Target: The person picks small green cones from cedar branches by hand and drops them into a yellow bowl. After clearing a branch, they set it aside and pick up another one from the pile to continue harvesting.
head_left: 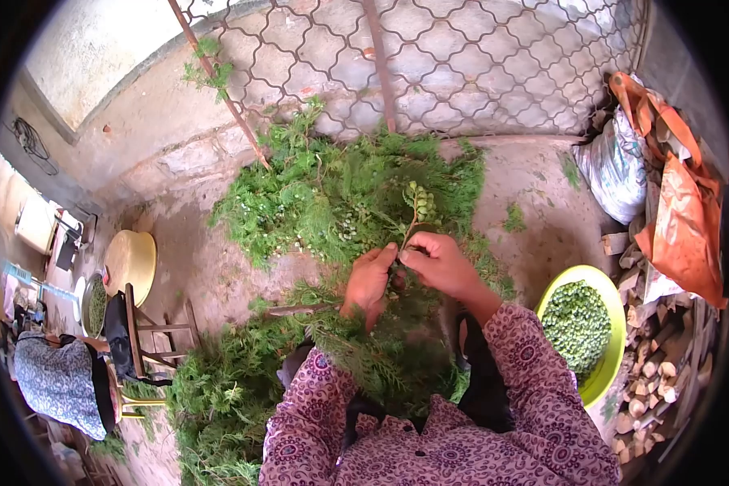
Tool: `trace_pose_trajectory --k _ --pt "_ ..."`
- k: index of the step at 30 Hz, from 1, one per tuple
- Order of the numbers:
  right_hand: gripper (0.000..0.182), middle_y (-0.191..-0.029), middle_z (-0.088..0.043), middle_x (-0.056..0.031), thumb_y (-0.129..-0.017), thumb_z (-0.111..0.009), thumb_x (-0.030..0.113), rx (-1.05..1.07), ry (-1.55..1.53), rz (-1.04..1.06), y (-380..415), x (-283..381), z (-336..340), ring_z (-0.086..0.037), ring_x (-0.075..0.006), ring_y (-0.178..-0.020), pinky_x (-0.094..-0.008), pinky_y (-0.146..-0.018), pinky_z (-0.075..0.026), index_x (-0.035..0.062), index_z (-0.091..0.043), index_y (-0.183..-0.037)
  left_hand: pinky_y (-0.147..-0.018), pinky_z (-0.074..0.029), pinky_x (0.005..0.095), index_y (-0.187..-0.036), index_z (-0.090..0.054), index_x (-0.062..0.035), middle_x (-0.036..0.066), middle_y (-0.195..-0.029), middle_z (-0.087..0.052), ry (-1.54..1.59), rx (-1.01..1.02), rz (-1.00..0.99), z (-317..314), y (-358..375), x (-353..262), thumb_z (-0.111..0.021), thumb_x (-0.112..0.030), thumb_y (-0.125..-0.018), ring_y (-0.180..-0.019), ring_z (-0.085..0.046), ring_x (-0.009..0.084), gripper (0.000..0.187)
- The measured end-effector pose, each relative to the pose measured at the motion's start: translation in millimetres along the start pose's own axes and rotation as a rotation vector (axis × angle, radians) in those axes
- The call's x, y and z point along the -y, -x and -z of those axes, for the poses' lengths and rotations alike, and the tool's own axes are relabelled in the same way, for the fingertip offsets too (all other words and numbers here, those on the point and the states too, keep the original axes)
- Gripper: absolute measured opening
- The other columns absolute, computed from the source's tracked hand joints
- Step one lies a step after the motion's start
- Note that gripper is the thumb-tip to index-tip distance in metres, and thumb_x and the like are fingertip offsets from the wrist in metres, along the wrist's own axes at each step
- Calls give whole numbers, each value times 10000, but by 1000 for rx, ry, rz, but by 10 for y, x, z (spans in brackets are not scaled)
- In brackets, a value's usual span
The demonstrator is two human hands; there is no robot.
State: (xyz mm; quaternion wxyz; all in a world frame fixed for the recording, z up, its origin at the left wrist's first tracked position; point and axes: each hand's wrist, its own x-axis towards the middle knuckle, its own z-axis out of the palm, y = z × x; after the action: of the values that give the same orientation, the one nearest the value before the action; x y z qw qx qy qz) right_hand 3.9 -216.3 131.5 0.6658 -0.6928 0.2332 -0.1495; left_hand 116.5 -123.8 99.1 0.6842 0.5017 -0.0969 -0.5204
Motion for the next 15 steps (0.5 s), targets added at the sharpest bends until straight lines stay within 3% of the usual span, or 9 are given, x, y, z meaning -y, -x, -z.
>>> trace_pose_trajectory --k 1,3,7,8,9,12,15 --pt "139 -609 -535 -13 -811 -560 154 1 2 -1 27 45 35 -405 -46 -445 -208 -406 -327 16 -545 -810 -500 -388 253 -819 -559 -5 35 -697 -538 5 -12 33 18 3 -21 -519 -243 -863 -576 -481 119 245" --pt "118 -565 -503 4 -815 -551 150 203 -578 -151 71 95 124 -349 -33 -397 -186 -374 -274 35 -528 -804 -504 -388 252 -823 -558 -4 36 -698 -537 18 -27 63 15 2 -45 -517 -239 -864 -574 -481 121 242" --pt "149 -782 -527 -84 -857 -488 190 242 -938 -91 85 93 189 -373 -62 -460 -163 -372 -259 47 -489 -900 -523 -396 269 -827 -549 -9 42 -727 -540 113 13 24 31 -33 -27 -504 -220 -869 -582 -490 142 220" --pt "163 -885 -510 -114 -879 -446 204 262 -895 -36 59 57 208 -383 -73 -490 -164 -373 -263 55 -477 -937 -526 -399 277 -824 -545 -13 41 -737 -539 153 55 13 48 -53 -6 -499 -214 -870 -583 -491 149 212" --pt "163 -885 -510 -114 -879 -446 204 262 -894 -40 48 60 209 -383 -73 -490 -164 -373 -263 55 -477 -937 -526 -399 277 -824 -545 -13 41 -737 -539 156 53 14 70 -77 19 -499 -214 -870 -583 -491 149 212" --pt "112 -814 -520 -89 -869 -463 150 186 -938 -112 15 45 189 -382 -67 -477 -167 -374 -263 49 -488 -911 -531 -402 286 -808 -537 -19 42 -731 -529 176 64 34 102 -111 47 -491 -199 -872 -577 -485 156 197" --pt "58 -746 -517 -66 -848 -485 86 123 -671 -41 -25 -6 130 -383 -60 -470 -172 -375 -259 42 -506 -879 -537 -399 282 -792 -534 -23 41 -711 -516 149 32 3 68 -88 38 -488 -192 -870 -575 -478 152 192"
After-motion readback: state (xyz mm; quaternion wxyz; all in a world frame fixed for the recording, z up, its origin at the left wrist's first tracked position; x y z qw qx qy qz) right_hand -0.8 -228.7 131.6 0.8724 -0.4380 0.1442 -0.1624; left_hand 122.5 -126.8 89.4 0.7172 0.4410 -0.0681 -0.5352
